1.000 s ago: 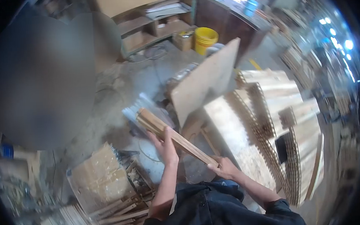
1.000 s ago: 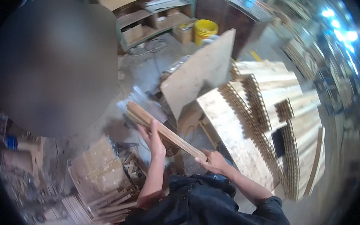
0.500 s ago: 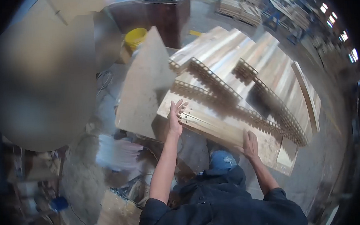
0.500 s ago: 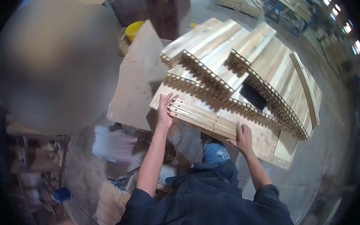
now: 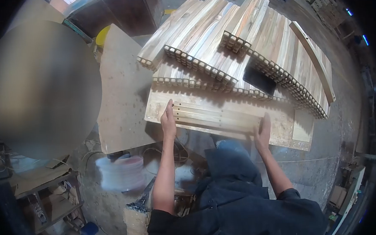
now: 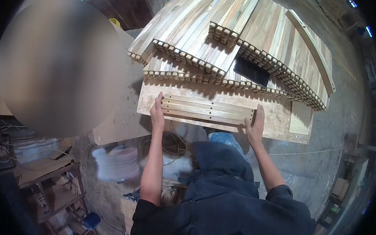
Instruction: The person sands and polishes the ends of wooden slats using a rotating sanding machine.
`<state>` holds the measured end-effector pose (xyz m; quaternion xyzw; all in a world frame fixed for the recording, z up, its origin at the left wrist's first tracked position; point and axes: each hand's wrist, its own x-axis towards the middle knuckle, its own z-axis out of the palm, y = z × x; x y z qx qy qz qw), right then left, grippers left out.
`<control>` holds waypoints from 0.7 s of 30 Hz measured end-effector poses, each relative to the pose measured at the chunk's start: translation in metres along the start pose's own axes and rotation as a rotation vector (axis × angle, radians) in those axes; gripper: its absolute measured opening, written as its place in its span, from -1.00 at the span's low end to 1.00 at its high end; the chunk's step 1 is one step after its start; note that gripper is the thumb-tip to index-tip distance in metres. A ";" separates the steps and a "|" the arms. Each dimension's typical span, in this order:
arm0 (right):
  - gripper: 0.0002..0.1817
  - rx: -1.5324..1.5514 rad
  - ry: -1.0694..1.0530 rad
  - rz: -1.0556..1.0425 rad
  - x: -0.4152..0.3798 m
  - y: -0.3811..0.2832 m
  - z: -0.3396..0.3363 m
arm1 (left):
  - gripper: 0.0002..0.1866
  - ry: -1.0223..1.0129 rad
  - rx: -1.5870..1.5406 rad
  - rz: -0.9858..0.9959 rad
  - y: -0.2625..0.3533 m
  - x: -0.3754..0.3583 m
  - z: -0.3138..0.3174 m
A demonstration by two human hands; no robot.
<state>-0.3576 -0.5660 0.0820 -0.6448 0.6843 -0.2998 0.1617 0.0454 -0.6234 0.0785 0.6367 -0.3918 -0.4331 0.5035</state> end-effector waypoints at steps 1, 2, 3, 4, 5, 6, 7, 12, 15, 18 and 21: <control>-0.16 0.028 -0.027 0.019 -0.006 0.000 0.001 | -0.34 0.002 -0.005 0.001 -0.001 0.001 0.000; -0.18 0.056 -0.053 0.037 -0.012 0.000 0.001 | -0.34 0.004 -0.010 0.004 -0.002 0.001 -0.001; -0.19 0.085 -0.075 0.055 -0.014 -0.004 0.001 | -0.35 -0.010 -0.027 -0.022 -0.004 0.001 -0.003; -0.20 0.057 -0.061 0.048 -0.015 -0.003 0.001 | -0.35 -0.026 -0.044 -0.045 -0.004 0.002 -0.006; -0.20 0.029 -0.045 0.042 -0.016 -0.001 0.001 | -0.34 -0.044 -0.061 -0.067 -0.005 0.004 -0.007; -0.21 0.001 -0.029 0.037 -0.016 0.000 0.000 | -0.31 -0.060 0.226 0.106 0.000 0.001 -0.004; -0.21 0.023 -0.011 0.053 -0.017 0.002 -0.001 | -0.27 -0.072 0.513 0.279 0.009 -0.006 0.004; -0.24 -0.117 0.030 0.031 -0.030 0.006 -0.012 | 0.08 -0.513 0.976 0.798 0.036 -0.027 0.074; -0.25 -0.112 0.053 0.062 -0.041 -0.005 -0.025 | 0.12 -0.649 0.968 0.680 0.029 -0.026 0.114; -0.29 -0.164 -0.007 0.011 -0.063 -0.017 -0.049 | -0.01 -0.710 0.834 0.656 0.015 -0.020 0.126; -0.43 -0.269 -0.084 -0.150 -0.092 0.010 -0.060 | -0.14 -0.567 0.665 0.694 0.029 -0.041 0.103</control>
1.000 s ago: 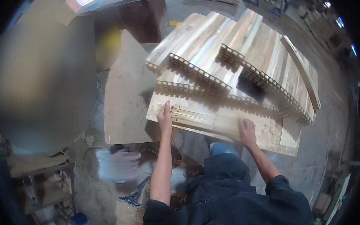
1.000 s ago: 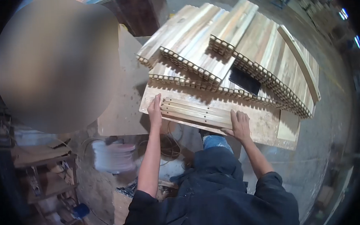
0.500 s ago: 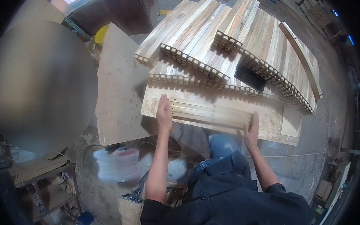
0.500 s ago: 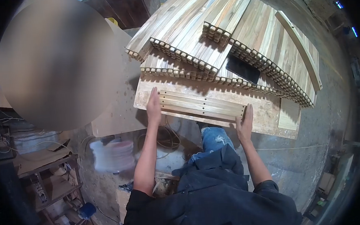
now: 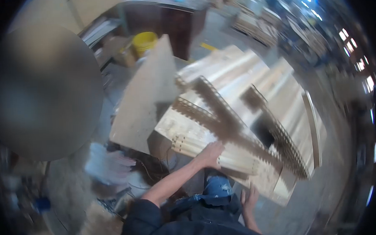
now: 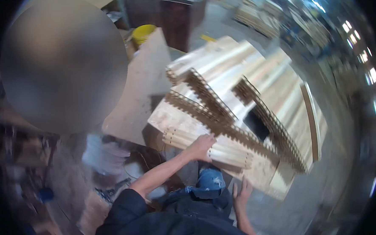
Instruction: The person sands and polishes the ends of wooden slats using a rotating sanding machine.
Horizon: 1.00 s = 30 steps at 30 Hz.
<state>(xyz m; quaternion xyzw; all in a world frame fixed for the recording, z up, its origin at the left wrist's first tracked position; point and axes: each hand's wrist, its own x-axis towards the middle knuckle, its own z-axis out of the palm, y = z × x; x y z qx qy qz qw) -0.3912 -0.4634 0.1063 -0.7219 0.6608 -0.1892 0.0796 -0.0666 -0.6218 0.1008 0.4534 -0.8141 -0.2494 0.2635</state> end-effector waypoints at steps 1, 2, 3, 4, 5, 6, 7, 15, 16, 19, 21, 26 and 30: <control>-0.48 0.045 -0.026 -0.074 -0.009 0.007 0.000 | -0.15 0.021 -0.083 -0.038 0.012 -0.011 -0.017; -0.53 0.093 -0.061 -0.147 -0.006 0.011 0.000 | -0.17 0.044 -0.166 -0.079 0.027 -0.024 -0.039; -0.55 0.180 -0.223 -0.086 0.009 0.011 0.002 | -0.17 -0.021 -0.249 -0.181 0.050 -0.037 -0.075; -0.56 0.257 -0.387 -0.015 0.025 0.003 0.007 | -0.16 0.039 -0.353 -0.198 0.063 -0.052 -0.102; -0.57 0.319 -0.559 0.070 0.036 -0.008 0.008 | -0.15 0.095 -0.462 -0.209 0.076 -0.069 -0.122; -0.55 0.416 -0.579 -0.087 0.055 -0.037 0.011 | -0.14 0.146 -0.573 -0.208 0.084 -0.085 -0.135; -0.54 0.517 -0.587 -0.230 0.082 -0.083 0.015 | -0.14 0.273 -0.604 -0.120 0.086 -0.101 -0.145; -0.12 1.200 -2.075 -0.237 0.100 -0.347 0.012 | 0.23 1.066 -1.570 -0.031 0.079 -0.239 -0.182; -0.15 1.194 -2.289 -0.158 0.095 -0.360 0.014 | 0.24 1.140 -1.604 0.056 0.066 -0.256 -0.173; -0.30 1.131 -2.473 0.226 0.066 -0.368 0.043 | 0.26 1.382 -1.585 -0.048 0.044 -0.298 -0.130; -0.36 1.123 -2.535 0.281 0.047 -0.360 0.065 | 0.23 1.440 -1.603 -0.067 0.033 -0.317 -0.099; -0.37 1.109 -2.555 0.376 0.028 -0.338 0.089 | 0.05 1.522 -1.760 -0.169 0.044 -0.327 -0.069; -0.36 0.981 -2.468 0.269 0.033 -0.341 0.108 | -0.17 1.385 -1.468 -0.586 0.079 -0.326 -0.078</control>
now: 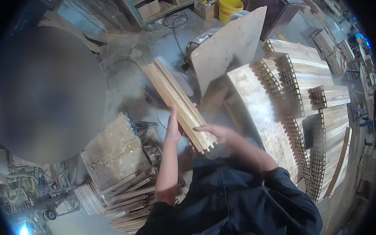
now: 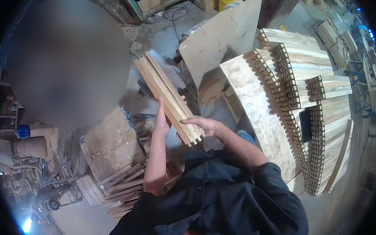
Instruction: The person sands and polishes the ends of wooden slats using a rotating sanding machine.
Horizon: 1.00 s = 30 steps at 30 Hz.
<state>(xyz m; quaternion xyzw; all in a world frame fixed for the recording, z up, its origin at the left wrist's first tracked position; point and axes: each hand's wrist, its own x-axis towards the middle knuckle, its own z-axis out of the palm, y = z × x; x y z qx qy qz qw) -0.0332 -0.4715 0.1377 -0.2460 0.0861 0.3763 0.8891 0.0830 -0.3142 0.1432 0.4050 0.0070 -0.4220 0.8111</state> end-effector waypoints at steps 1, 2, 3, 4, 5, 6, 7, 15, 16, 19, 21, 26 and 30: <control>-0.37 0.002 -0.006 0.040 0.000 -0.006 -0.001 | -0.20 0.032 0.131 -0.004 -0.003 -0.003 -0.003; -0.37 -0.018 0.018 0.045 0.001 -0.010 -0.003 | -0.24 0.062 0.266 -0.004 -0.005 -0.005 -0.006; -0.38 -0.039 0.041 0.049 0.002 -0.013 -0.004 | -0.34 0.089 0.195 -0.036 -0.006 -0.008 -0.005; -0.38 -0.058 0.064 0.054 0.002 -0.013 -0.004 | -0.36 0.115 0.189 -0.052 -0.007 -0.008 -0.004; -0.37 -0.065 0.070 0.057 0.003 -0.010 -0.008 | -0.37 0.141 0.182 -0.068 -0.009 -0.009 -0.003; -0.37 -0.078 0.074 0.059 0.006 -0.007 -0.013 | -0.38 0.167 0.175 -0.080 -0.011 -0.008 -0.003; -0.37 -0.095 0.077 0.061 0.008 -0.007 -0.017 | -0.38 0.167 0.183 -0.095 -0.012 -0.007 -0.004; -0.31 -0.073 -0.044 0.104 -0.002 0.002 -0.017 | -0.42 0.139 0.191 -0.155 -0.021 -0.014 -0.007; -0.30 -0.075 -0.034 0.105 -0.005 0.001 -0.015 | -0.42 0.135 0.185 -0.150 -0.022 -0.014 -0.006; -0.26 -0.122 -0.002 0.105 -0.011 0.000 -0.014 | -0.43 0.135 0.181 -0.153 -0.026 -0.016 -0.005; -0.29 -0.017 -0.019 0.176 -0.003 -0.001 -0.023 | -0.43 0.130 0.193 -0.137 -0.029 -0.016 -0.002; -0.38 -0.007 -0.023 0.131 0.001 0.009 -0.026 | -0.41 0.293 0.354 -0.054 -0.036 -0.016 -0.004; -0.41 -0.130 0.082 0.152 0.022 -0.006 -0.037 | -0.21 0.583 1.106 0.451 -0.025 -0.013 0.011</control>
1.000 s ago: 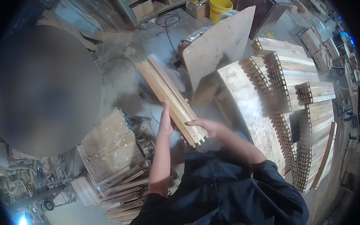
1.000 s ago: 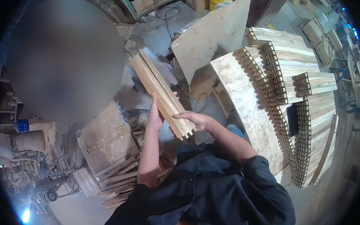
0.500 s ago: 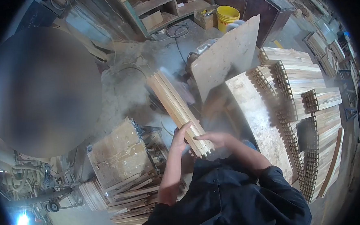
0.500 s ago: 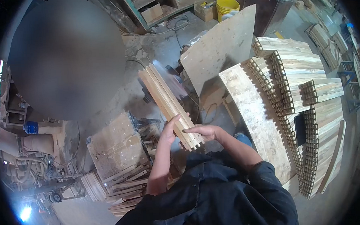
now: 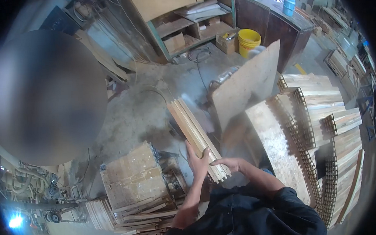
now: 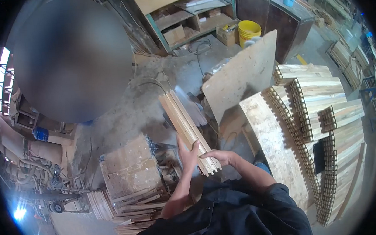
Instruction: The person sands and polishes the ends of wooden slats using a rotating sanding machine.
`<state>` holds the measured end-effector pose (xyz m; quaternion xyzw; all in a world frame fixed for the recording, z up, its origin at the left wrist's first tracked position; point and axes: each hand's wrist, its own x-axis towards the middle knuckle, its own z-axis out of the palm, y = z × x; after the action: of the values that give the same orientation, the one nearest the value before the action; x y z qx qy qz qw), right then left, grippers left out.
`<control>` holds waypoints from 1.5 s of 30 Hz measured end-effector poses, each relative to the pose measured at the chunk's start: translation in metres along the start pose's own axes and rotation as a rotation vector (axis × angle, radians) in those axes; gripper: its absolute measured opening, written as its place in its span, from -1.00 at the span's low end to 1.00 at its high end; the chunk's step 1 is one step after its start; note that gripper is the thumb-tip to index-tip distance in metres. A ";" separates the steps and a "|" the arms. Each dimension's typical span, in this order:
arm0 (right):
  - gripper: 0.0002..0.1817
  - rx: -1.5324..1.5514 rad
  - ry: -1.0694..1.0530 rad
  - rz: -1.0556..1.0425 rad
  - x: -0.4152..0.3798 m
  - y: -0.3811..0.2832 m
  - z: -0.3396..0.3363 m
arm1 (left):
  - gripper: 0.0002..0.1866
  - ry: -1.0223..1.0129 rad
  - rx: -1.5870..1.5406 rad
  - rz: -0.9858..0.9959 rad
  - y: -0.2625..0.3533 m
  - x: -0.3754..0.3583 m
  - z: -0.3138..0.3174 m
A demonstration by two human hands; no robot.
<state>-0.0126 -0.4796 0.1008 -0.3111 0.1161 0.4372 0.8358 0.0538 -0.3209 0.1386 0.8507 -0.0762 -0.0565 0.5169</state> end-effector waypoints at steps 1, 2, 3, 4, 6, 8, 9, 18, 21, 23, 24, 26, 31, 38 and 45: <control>-0.42 -0.032 0.027 0.004 0.006 -0.007 -0.003 | -0.20 0.072 0.234 0.178 0.004 0.012 -0.003; -0.44 -0.050 0.023 -0.013 0.020 -0.019 -0.012 | -0.18 0.143 0.471 0.351 0.007 0.023 -0.006; -0.46 -0.064 0.022 -0.024 0.037 -0.036 -0.024 | -0.19 0.018 0.439 0.309 0.011 0.043 -0.010; -0.48 -0.080 0.021 -0.032 0.048 -0.055 -0.031 | -0.18 0.041 0.556 0.334 0.008 0.065 -0.009; -0.51 -0.190 0.016 -0.062 0.059 -0.095 -0.024 | -0.16 0.086 0.793 0.383 -0.002 0.111 -0.006; -0.50 -0.200 0.068 -0.055 0.053 -0.113 -0.003 | -0.15 0.021 0.812 0.350 0.009 0.139 -0.003; -0.48 -0.194 0.055 -0.035 0.048 -0.115 0.003 | -0.14 -0.016 0.820 0.334 0.013 0.145 -0.003; -0.42 -0.176 0.219 -0.062 0.005 -0.019 0.016 | -0.06 0.098 0.825 0.366 0.000 0.108 0.008; -0.37 -0.144 0.188 -0.030 -0.013 0.027 0.003 | -0.05 0.060 0.772 0.382 0.000 0.083 0.013; -0.38 -0.074 0.204 -0.021 -0.022 0.029 0.013 | -0.05 0.020 0.755 0.367 0.005 0.079 0.019; -0.39 -0.037 0.210 -0.029 -0.020 0.027 0.015 | -0.04 -0.002 0.751 0.372 0.008 0.083 0.019; -0.37 -0.020 0.172 0.012 -0.006 -0.007 0.016 | -0.10 0.015 0.778 0.385 0.010 0.116 0.012; -0.36 0.009 0.056 0.006 0.044 -0.087 0.022 | -0.12 0.023 0.879 0.298 0.001 0.209 -0.015; -0.34 -0.003 0.090 -0.007 0.034 -0.064 0.031 | -0.14 -0.059 0.824 0.215 -0.006 0.185 -0.018; -0.33 0.189 0.074 0.008 -0.001 0.001 0.013 | -0.09 -0.070 0.815 0.270 0.023 0.118 0.007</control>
<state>-0.0149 -0.4720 0.1114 -0.2461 0.1888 0.4157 0.8550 0.1664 -0.3597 0.1534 0.9654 -0.2203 0.0175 0.1386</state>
